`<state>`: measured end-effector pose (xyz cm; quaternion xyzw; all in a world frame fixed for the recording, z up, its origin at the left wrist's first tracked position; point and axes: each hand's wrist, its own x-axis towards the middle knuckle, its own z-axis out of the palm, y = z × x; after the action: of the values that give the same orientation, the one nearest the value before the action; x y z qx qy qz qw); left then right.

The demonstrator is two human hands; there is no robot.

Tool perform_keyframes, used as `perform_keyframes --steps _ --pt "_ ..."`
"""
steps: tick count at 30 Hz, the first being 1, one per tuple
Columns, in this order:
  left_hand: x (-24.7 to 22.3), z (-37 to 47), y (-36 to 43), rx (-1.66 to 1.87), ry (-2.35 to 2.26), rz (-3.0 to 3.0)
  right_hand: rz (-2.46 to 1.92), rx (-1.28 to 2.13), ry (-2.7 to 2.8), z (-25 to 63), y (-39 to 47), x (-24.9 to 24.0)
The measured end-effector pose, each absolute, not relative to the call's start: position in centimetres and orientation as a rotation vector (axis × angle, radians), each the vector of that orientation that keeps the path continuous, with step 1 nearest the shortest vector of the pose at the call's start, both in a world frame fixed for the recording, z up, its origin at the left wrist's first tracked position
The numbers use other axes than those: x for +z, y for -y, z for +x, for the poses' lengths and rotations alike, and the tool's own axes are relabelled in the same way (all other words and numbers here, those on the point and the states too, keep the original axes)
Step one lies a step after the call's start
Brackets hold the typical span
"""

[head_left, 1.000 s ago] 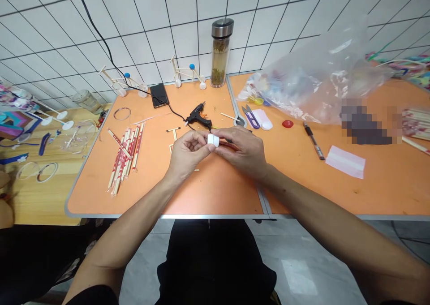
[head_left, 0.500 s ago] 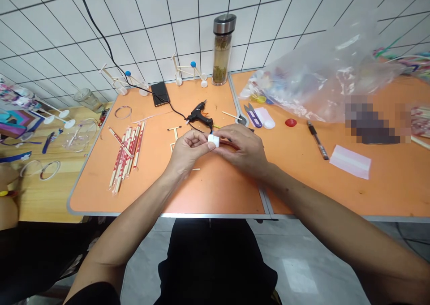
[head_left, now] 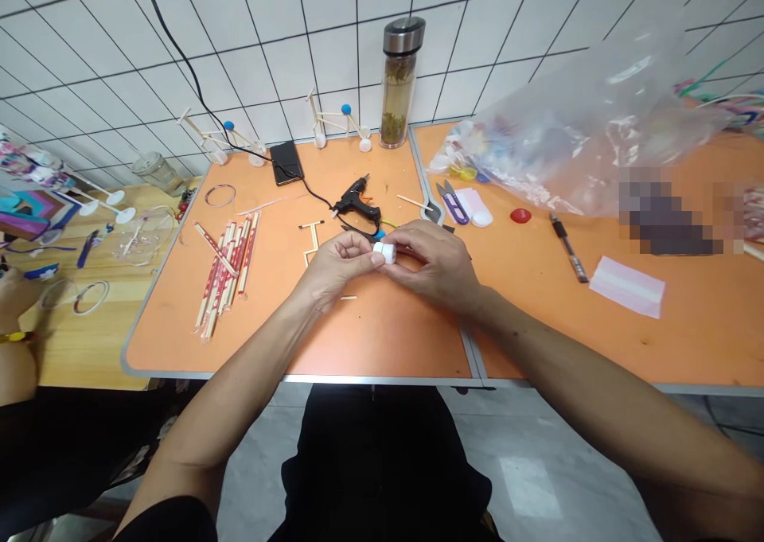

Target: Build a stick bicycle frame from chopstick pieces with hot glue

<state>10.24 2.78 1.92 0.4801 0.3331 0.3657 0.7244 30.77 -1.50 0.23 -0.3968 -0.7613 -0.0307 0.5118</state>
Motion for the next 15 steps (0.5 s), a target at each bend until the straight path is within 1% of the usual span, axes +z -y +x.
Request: perform_keyframes --steps 7,15 --pt "1.85 10.32 -2.83 0.834 -0.775 1.037 -0.98 -0.007 1.851 30.81 1.36 -0.49" --pt "2.52 10.04 -2.98 0.743 -0.722 0.797 -0.97 0.033 1.82 30.43 1.58 -0.41"
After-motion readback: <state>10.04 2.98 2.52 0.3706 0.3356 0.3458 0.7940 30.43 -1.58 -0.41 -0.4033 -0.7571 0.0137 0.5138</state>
